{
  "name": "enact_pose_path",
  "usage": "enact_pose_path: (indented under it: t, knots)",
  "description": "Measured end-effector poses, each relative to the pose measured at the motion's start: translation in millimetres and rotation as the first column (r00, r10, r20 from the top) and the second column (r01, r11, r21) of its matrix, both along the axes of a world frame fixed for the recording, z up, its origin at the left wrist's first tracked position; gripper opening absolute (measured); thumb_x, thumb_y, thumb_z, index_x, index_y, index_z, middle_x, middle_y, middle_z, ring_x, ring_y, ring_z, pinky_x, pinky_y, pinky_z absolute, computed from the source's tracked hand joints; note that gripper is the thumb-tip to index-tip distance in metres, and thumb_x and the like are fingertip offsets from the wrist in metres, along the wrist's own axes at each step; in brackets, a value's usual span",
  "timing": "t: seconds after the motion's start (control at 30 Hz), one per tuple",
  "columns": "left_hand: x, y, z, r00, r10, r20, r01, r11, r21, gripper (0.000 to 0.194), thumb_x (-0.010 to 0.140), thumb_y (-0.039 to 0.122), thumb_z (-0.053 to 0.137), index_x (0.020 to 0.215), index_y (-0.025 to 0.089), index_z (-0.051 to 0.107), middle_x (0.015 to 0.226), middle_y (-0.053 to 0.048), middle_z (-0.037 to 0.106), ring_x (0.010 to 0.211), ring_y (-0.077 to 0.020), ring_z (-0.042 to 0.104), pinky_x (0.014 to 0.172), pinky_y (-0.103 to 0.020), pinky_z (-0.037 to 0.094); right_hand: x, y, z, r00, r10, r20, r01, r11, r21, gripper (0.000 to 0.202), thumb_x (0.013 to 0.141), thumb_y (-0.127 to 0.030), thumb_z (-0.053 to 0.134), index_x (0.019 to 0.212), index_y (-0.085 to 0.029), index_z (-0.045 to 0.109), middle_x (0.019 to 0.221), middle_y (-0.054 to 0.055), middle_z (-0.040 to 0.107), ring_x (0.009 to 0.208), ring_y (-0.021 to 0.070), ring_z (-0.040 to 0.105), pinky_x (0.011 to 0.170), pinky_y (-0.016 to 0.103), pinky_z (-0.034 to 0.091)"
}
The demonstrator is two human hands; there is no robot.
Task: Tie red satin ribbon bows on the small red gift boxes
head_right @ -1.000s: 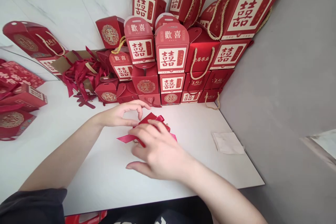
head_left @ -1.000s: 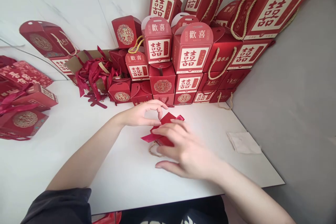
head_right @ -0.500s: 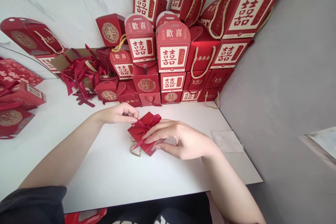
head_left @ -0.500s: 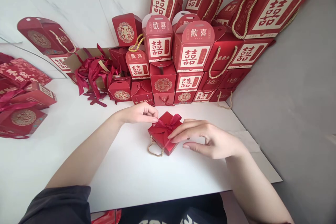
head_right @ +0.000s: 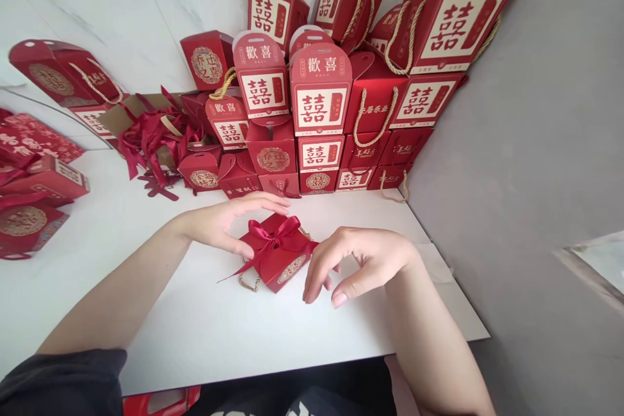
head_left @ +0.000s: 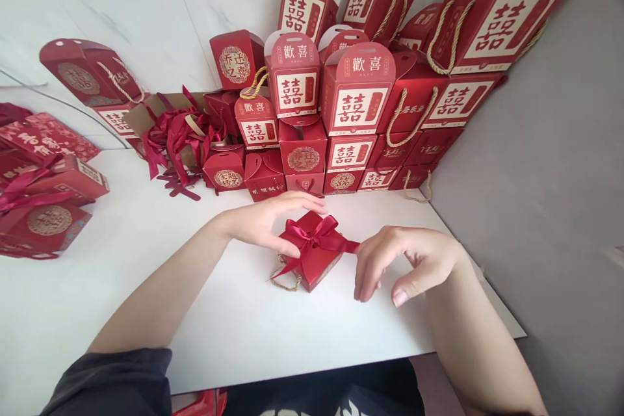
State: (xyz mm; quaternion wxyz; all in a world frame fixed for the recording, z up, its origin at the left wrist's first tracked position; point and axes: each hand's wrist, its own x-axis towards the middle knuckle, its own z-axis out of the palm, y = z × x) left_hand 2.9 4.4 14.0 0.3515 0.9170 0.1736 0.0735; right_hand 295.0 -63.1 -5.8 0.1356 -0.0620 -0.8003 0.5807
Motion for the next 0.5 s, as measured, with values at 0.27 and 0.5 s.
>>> enact_pose_path:
  t: [0.27,0.5]
  knots:
    - [20,-39,-0.7,0.990,0.053,-0.132,-0.029,0.984,0.177,0.083,0.064,0.055,0.079,0.137,0.029,0.050,0.133,-0.008,0.057,0.128,-0.0300,0.048,0.110,-0.043,0.036,-6,-8,2.4,0.986,-0.165,0.014,0.165,0.986,-0.023,0.028,0.086,-0.025,0.069,0.111,-0.014,0.072,0.103,0.013,0.073,0.090,0.0180,0.067,0.080,0.030,0.051]
    - [-38,-66,29.1,0.750,0.560,-0.352,-0.453,0.822,0.345,0.077,0.056,0.064,0.077,0.122,0.030,0.058,0.109,-0.005,0.067,0.098,-0.0280,0.062,0.081,-0.035,0.049,-6,-10,-1.2,0.971,-0.218,0.094,0.218,0.976,0.009,0.028,0.085,-0.025,0.069,0.112,-0.016,0.071,0.104,0.011,0.072,0.090,0.0177,0.065,0.084,0.032,0.051]
